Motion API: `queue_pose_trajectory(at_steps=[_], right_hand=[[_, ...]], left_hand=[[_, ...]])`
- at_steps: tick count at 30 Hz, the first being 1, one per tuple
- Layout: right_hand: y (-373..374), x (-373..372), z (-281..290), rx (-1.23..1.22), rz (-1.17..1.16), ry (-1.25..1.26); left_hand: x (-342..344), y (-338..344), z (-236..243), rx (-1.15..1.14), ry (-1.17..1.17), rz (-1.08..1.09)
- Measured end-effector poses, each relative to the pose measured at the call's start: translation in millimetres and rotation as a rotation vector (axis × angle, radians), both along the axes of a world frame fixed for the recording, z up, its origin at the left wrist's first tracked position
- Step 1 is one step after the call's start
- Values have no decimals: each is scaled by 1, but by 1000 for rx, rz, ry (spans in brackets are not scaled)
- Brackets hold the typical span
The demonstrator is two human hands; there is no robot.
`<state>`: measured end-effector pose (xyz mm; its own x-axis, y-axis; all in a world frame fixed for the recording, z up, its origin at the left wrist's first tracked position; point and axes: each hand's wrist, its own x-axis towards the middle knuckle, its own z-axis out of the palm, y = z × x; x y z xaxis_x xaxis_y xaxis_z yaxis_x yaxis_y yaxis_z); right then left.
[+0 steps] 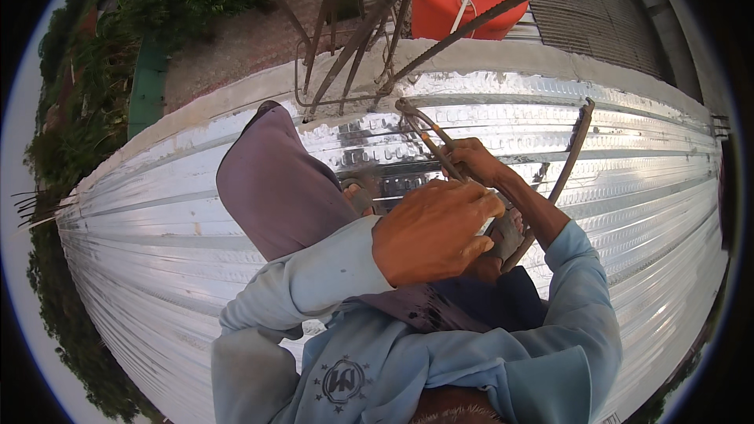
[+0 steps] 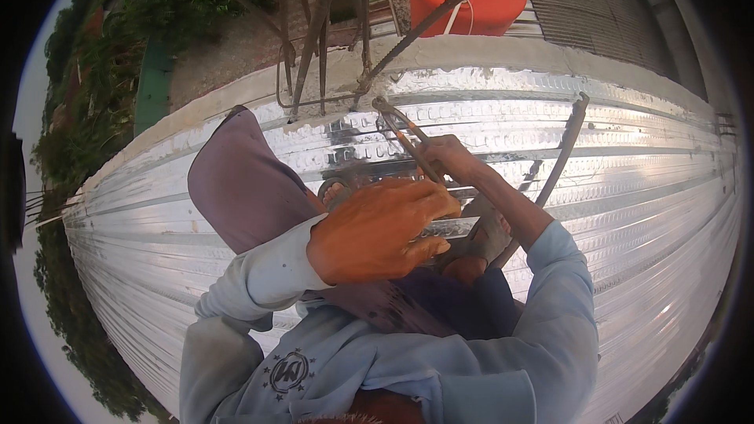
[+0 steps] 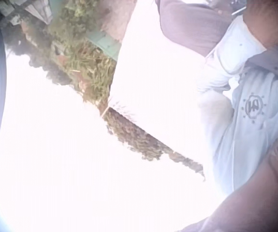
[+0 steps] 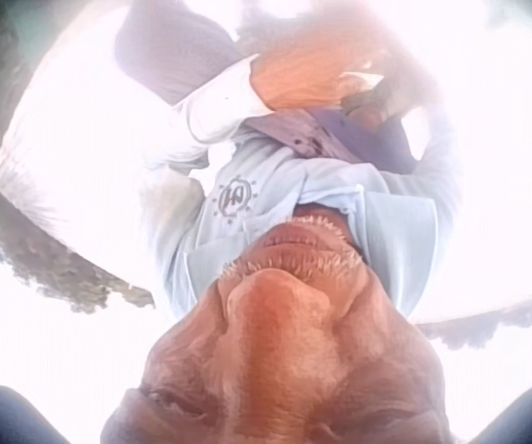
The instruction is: The person works on a corrugated metal roof, using pliers to manipulate and secure metal rods and wires. The person repeatedly adjusts the position of the rods and ties them together, occasionally repositioning on the roof to reach different sections.
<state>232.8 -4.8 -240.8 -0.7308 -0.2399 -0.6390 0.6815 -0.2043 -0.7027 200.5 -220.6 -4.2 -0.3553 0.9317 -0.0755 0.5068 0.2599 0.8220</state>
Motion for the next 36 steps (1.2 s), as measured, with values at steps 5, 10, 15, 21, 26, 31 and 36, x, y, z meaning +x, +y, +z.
queue_pose_trajectory(at_steps=[5, 10, 15, 21, 26, 31, 36], right_hand=[[18, 4, 50, 190, 593, 39], [23, 34, 21, 539, 1088, 179], [16, 39, 5, 1034, 1415, 366], [24, 9, 24, 1115, 1493, 220], [6, -20, 61, 1048, 1551, 251], [18, -54, 113, 1195, 1208, 508], [16, -91, 148, 1216, 1015, 532]], left_hand=[[-26, -82, 58, 100, -115, 344], [-64, -121, 66, 569, 94, 953], [-105, -145, 78, 778, 119, 1119], [-115, -155, 66, 779, 53, 1148], [-127, -182, 58, 738, 57, 1229], [-157, -196, 12, 534, -21, 1196], [-196, -213, -132, -16, -251, 939]])
